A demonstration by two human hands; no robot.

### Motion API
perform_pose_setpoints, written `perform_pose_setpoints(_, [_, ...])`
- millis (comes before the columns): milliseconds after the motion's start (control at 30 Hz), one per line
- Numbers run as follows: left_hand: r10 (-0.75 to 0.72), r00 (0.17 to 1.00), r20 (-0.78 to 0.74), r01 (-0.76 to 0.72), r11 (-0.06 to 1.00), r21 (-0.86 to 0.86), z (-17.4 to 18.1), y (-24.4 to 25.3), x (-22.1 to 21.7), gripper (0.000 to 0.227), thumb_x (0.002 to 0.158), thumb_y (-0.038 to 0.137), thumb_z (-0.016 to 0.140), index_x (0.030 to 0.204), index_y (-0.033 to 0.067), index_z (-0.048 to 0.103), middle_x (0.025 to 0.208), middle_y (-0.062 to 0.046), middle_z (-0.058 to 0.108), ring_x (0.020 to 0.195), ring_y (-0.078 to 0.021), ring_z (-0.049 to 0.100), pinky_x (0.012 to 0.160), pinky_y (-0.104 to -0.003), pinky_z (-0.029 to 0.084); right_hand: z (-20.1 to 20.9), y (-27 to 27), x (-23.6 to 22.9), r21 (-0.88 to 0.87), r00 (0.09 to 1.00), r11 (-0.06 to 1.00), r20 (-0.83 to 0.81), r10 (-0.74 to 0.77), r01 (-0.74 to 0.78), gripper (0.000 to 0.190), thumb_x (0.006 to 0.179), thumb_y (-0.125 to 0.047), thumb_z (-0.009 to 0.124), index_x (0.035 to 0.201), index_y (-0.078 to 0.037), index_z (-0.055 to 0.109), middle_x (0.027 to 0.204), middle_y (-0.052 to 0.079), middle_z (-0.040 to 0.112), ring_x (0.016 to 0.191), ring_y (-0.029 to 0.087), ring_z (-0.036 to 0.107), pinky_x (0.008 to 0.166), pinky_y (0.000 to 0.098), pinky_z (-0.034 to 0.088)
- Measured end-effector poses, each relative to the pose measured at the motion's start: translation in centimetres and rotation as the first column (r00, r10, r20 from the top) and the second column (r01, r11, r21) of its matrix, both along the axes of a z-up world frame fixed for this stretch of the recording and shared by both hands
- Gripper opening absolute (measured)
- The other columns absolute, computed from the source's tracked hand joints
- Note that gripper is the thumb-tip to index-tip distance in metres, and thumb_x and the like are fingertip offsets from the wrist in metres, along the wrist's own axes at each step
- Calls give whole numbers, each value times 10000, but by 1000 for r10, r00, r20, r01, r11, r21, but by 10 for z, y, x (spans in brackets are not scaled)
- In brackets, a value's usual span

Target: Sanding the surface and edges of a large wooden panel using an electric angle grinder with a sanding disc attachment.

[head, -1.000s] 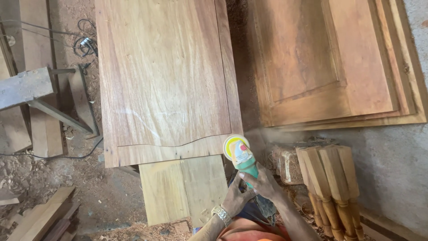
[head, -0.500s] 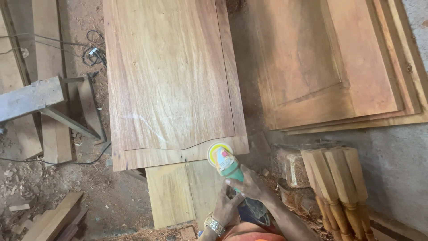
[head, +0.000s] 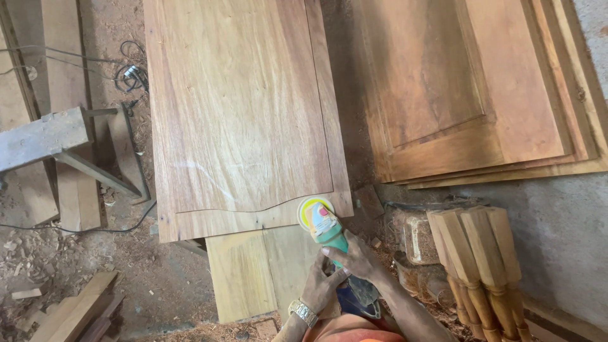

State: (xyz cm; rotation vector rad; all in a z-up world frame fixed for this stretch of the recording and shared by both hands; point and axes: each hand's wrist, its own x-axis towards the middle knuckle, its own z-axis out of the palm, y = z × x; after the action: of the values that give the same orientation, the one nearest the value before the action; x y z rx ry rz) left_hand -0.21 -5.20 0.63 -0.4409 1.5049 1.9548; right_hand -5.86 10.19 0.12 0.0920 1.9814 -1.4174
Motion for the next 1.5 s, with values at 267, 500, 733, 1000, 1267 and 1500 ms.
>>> perform_pose_setpoints(267, [-103, 994, -46, 102, 995, -17, 15, 7, -13, 680, 883, 168, 736, 1454, 22, 396, 1253, -115, 674, 950, -143, 729, 717, -275, 658, -18, 16, 8, -60, 984, 993, -140, -108, 100, 648, 871, -510, 681, 1274, -7, 615, 1143, 182, 740, 1077, 280, 710, 925, 438, 572])
perform_pose_setpoints(500, [-148, 982, -115, 146, 989, -25, 12, 20, -16, 768, 920, 156, 774, 1534, 48, 325, 1333, -109, 633, 1043, -121, 711, 788, -254, 649, 10, 30, 5, 157, 988, 981, 88, -127, 112, 671, 818, -517, 653, 1328, -82, 615, 1008, 173, 779, 950, 265, 770, 848, 404, 625])
perform_pose_setpoints(733, [-209, 977, -53, 211, 977, 39, 26, 29, -21, 760, 906, 176, 757, 1542, 56, 357, 1146, -109, 681, 839, -105, 658, 616, -247, 579, 12, 40, 15, 8, 976, 978, -61, -208, 209, 684, 850, -523, 649, 1315, -23, 603, 1179, 194, 729, 1084, 291, 708, 930, 441, 578])
perform_pose_setpoints(1000, [-199, 979, -50, 202, 979, 42, 38, 16, -28, 735, 914, 203, 746, 1528, 67, 365, 1162, -81, 679, 911, -105, 675, 630, -237, 600, -1, 33, 12, 10, 980, 980, 12, -196, 196, 686, 866, -500, 657, 1368, -47, 541, 1196, 178, 695, 1113, 261, 687, 927, 428, 568])
perform_pose_setpoints(1267, [-136, 989, -59, 137, 990, 28, 22, 3, -16, 708, 899, 206, 742, 1501, 63, 398, 1230, -89, 671, 890, -110, 667, 621, -241, 601, 14, 11, 3, 95, 985, 982, 48, -167, 161, 645, 835, -496, 686, 1278, -31, 633, 1052, 164, 768, 986, 261, 749, 855, 421, 607])
perform_pose_setpoints(1500, [-92, 996, 16, 92, 996, 3, 23, -17, -13, 652, 900, 207, 751, 1444, 21, 444, 1139, -92, 702, 889, -120, 698, 655, -248, 623, 23, -16, -6, 0, 989, 995, 109, -101, 102, 680, 837, -515, 675, 1326, -49, 603, 1142, 163, 736, 1074, 267, 700, 907, 414, 573])
